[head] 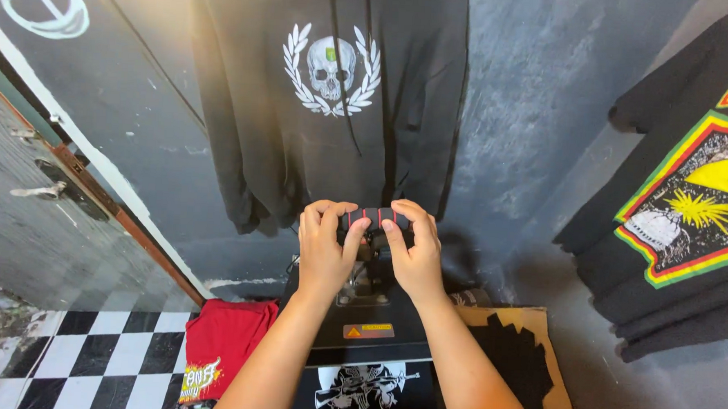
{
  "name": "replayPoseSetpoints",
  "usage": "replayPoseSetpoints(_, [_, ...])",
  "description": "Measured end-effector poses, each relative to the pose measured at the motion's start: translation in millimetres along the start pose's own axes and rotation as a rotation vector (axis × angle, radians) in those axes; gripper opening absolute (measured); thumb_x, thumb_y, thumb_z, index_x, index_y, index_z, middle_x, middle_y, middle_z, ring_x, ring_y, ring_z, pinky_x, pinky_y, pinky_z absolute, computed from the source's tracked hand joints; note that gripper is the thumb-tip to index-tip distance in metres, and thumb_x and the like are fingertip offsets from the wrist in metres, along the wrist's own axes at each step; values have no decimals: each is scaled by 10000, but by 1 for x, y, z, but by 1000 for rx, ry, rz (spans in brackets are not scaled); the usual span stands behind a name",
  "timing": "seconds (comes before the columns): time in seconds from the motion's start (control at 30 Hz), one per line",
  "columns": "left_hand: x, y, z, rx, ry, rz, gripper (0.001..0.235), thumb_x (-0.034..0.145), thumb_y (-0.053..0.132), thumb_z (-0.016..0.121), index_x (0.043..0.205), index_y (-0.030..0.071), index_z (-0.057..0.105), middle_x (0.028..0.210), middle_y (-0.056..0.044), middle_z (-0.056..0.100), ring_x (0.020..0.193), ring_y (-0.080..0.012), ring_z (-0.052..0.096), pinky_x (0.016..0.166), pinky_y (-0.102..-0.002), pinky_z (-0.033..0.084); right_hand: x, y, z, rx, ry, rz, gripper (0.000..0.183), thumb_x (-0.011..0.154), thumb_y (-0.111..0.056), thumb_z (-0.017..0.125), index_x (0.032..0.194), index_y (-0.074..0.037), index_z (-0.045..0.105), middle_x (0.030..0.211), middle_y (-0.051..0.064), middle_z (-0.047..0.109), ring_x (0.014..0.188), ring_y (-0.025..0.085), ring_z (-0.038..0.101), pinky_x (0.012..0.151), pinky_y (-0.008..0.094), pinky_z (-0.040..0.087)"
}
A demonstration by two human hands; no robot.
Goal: Aligning a t-shirt on a heat press and pressing it to set a print
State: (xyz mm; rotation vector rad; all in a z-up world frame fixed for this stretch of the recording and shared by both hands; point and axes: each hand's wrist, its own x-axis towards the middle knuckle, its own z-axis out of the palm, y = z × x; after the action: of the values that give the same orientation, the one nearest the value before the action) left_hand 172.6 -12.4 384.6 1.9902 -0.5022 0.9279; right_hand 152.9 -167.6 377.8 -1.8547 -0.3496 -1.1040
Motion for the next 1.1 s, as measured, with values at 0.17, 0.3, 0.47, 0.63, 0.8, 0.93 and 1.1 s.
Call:
replayPoseSetpoints(0.17, [1,6,-3,-6,-18,-31,274,953,371,728,1127,171,658,1048,-47,516,969,-323,587,860,-436,474,1,-14,-5,-25,-24,18,254,992,-163,686,1231,-74,675,1270,115,691,1185,319,637,999,444,508])
replayPoseSetpoints(0.3, [-10,32,-29,-141,-81,-53,621,886,150,768,1441,34,515,1328,-278,484,1280,-542,467,1072,-608,381,-9,-42,-25,-57,-81,76,471,938,-79,713,1383,-17,571,1438,239,555,1263,432,576,972,482,539])
replayPoseSetpoints(0.47, [-94,12,-47,-125,-87,-92,585,900,98,753,1427,14,513,1385,-243,476,1306,-477,477,1071,-544,408,-72,-50,-46,-60,-141,180,438,905,-39,730,1328,-28,615,1377,194,589,1202,376,630,921,406,577])
replayPoseSetpoints(0.63, [-176,25,-55,-147,-227,-260,452,888,65,755,1315,22,610,1275,-180,575,1244,-418,567,1044,-513,448,-144,-46,-71,6,-255,305,359,870,-29,764,1223,-30,697,1296,159,651,1113,328,691,848,346,621])
replayPoseSetpoints(0.8, [-219,27,-62,-153,-266,-157,411,842,85,807,1224,30,665,1210,-176,633,1106,-396,636,940,-477,524,-187,-48,-76,-19,-286,222,290,867,-42,775,1152,-7,729,1232,185,688,1094,375,702,916,450,583])
replayPoseSetpoints(0.93, [-257,13,-45,-172,-253,-173,387,842,111,819,1200,39,691,1219,-165,648,1105,-381,640,947,-475,531,-228,-34,-73,-11,-291,224,265,883,-50,769,1140,1,729,1213,187,694,1091,375,708,932,450,575])
replayPoseSetpoints(1.1, [-302,-10,-24,-214,-172,-121,342,869,66,792,1190,23,684,1173,-175,646,1071,-401,653,942,-508,532,-277,-4,-67,-51,-294,156,245,919,-57,741,1156,2,717,1213,192,695,1114,387,697,953,468,546])
